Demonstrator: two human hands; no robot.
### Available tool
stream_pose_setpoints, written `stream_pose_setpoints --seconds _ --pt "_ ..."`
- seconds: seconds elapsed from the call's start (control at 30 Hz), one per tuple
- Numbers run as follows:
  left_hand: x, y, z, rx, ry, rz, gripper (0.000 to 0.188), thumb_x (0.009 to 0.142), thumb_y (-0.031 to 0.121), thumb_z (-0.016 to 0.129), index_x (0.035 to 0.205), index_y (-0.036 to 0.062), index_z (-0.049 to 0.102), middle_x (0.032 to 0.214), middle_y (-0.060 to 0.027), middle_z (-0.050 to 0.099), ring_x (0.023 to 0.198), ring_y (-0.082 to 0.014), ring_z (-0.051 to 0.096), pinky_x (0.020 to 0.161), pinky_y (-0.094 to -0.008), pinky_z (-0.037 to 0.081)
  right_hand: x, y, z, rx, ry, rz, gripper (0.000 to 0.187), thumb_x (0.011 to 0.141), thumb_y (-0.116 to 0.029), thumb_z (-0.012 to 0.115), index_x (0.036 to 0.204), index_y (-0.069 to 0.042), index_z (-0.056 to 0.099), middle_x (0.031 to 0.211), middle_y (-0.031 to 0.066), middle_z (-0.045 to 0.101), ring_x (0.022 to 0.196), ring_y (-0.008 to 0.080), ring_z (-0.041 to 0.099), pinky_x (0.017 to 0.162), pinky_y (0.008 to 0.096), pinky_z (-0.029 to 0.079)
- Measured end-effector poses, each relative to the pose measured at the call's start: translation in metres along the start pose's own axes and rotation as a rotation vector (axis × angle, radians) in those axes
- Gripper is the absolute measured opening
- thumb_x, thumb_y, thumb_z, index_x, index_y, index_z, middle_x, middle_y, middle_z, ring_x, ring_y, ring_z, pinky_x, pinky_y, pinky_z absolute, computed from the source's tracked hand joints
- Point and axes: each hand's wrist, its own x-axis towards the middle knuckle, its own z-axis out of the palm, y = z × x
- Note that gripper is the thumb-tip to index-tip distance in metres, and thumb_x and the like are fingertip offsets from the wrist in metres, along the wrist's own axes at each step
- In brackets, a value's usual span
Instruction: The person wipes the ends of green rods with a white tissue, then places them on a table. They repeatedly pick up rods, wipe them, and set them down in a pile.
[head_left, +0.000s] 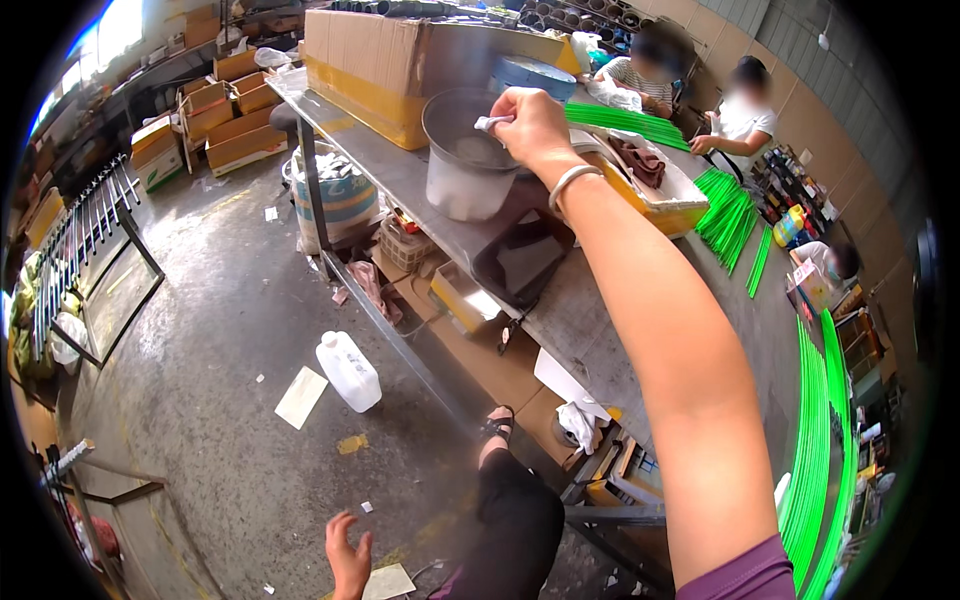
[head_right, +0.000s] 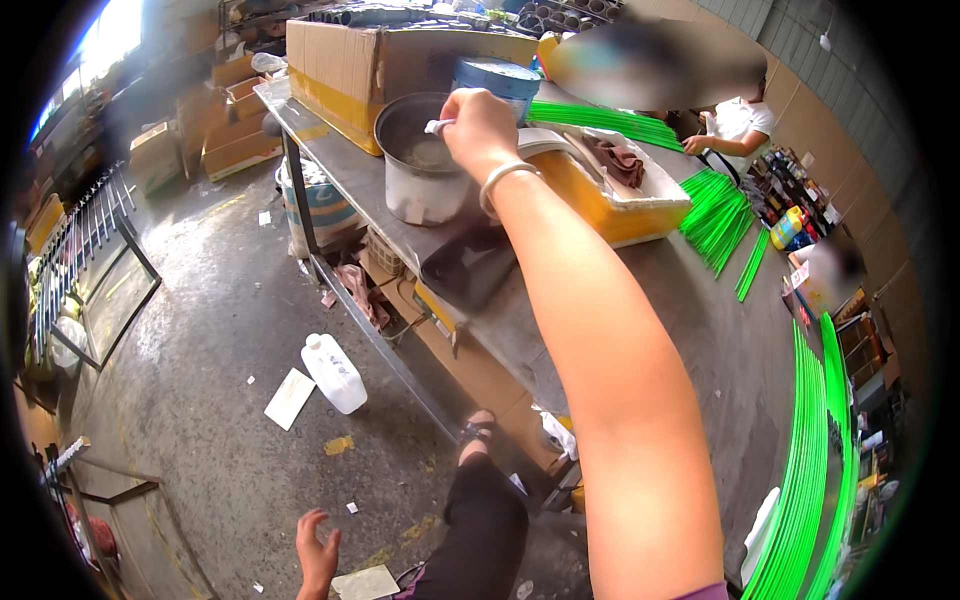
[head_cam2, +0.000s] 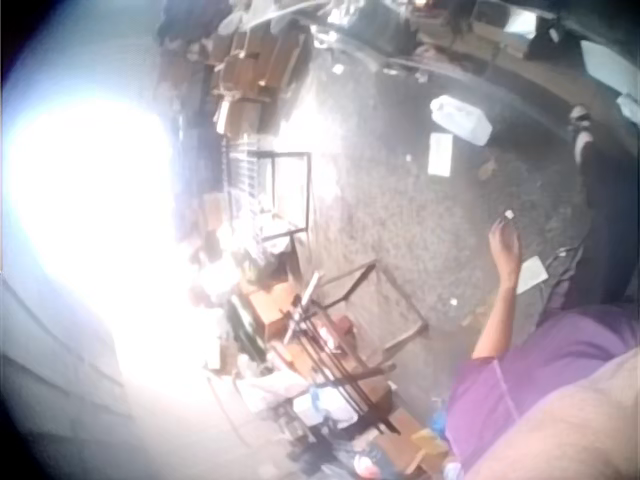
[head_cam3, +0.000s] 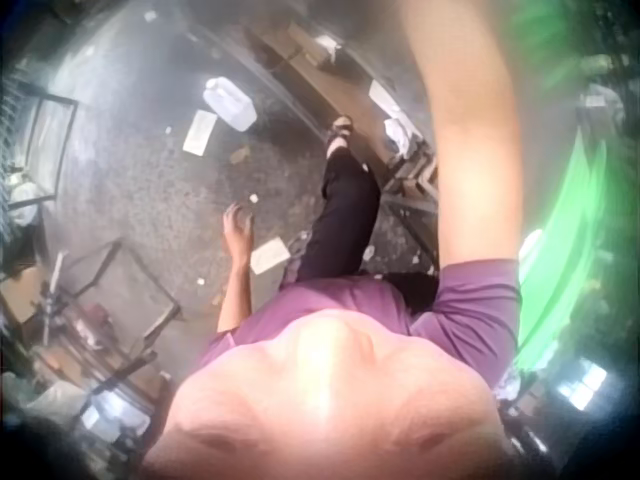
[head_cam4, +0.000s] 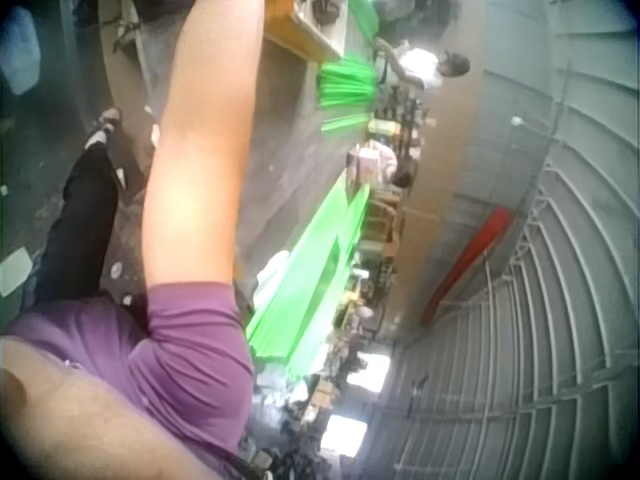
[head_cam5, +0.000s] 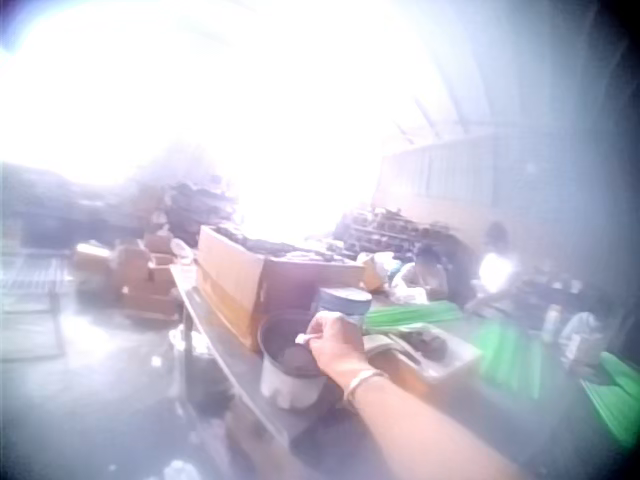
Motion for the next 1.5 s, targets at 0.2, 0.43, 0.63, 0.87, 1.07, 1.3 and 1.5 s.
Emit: stream_pose_setpoints --seconds 0.2,0.43,0.63,0.87,1.07,1.3,1.5 --pt "-0.014 0.012 0.017 -0.024 -0.166 0.007 0.034 0.067 0.002 0.071 0.099 0.0016 0.059 0.112 -0.0168 0.057 0.107 -0.0341 0.054 0.091 -0.0384 0.043 -0.01 0.004 0.007 -0.168 0.044 -0.193 0.005 0.077 -0.011 0.063 0.081 -0.011 0.066 0.083 0.0111 0.068 0.085 0.0288 0.065 0.074 0.0378 0.05" --pt "0.009 0.046 0.026 -0.107 -0.305 0.171 0.033 0.067 -0.001 0.07 0.098 0.0004 0.059 0.108 -0.0167 0.059 0.102 -0.0339 0.056 0.089 -0.0382 0.044 -0.006 0.018 -0.048 1.056 0.537 0.493 0.011 0.08 0.001 0.064 0.086 -0.003 0.057 0.074 0.0064 0.064 0.059 0.0124 0.061 0.049 0.0242 0.048" --pt "0.025 0.101 0.026 -0.107 -0.364 0.408 0.033 0.068 -0.008 0.063 0.1 -0.0013 0.056 0.101 -0.0173 0.058 0.096 -0.0342 0.056 0.086 -0.0386 0.043 -0.123 0.036 -0.158 1.51 0.872 0.376 0.014 0.081 0.006 0.055 0.091 -0.002 0.052 0.068 0.0053 0.055 0.05 0.0107 0.049 0.046 0.0235 0.04" --pt "0.03 0.187 0.045 -0.301 -0.354 0.651 0.023 0.079 -0.01 0.054 0.101 -0.0028 0.056 0.096 -0.0088 0.056 0.09 -0.0205 0.053 0.082 -0.0299 0.041 -0.366 0.018 -0.239 1.218 1.06 0.381 0.013 0.087 -0.006 0.057 0.1 -0.003 0.053 0.084 0.0039 0.059 0.071 0.0093 0.055 0.066 0.0253 0.046" --pt "-0.034 0.284 0.047 -0.55 -0.543 0.823 0.01 0.082 -0.002 0.055 0.091 -0.0021 0.058 0.089 -0.009 0.056 0.085 -0.0167 0.051 0.075 -0.0258 0.04 -0.575 -0.04 -0.229 0.918 0.982 0.803 0.017 0.088 -0.003 0.059 0.105 0.0 0.054 0.096 0.0082 0.063 0.088 0.0137 0.061 0.078 0.0259 0.051" --pt "-0.181 0.375 0.122 -0.583 -1.428 0.42 0.01 0.086 0.011 0.057 0.083 0.0023 0.058 0.08 0.0002 0.056 0.075 -0.0091 0.049 0.069 -0.0234 0.039 -0.729 -0.022 -0.202 1.219 1.26 1.163 0.016 0.086 -0.004 0.062 0.1 -0.005 0.055 0.1 0.0073 0.063 0.088 0.0136 0.061 0.079 0.0268 0.049" --pt "-0.263 0.404 0.215 -0.523 -1.715 0.042 0.019 0.092 0.03 0.058 0.091 0.0114 0.054 0.084 0.0015 0.06 0.078 -0.0078 0.053 0.073 -0.0252 0.04 -0.763 -0.019 -0.227 1.225 1.322 1.171 0.016 0.085 -0.007 0.06 0.101 -0.003 0.056 0.098 0.0071 0.061 0.085 0.0129 0.059 0.076 0.0252 0.048"
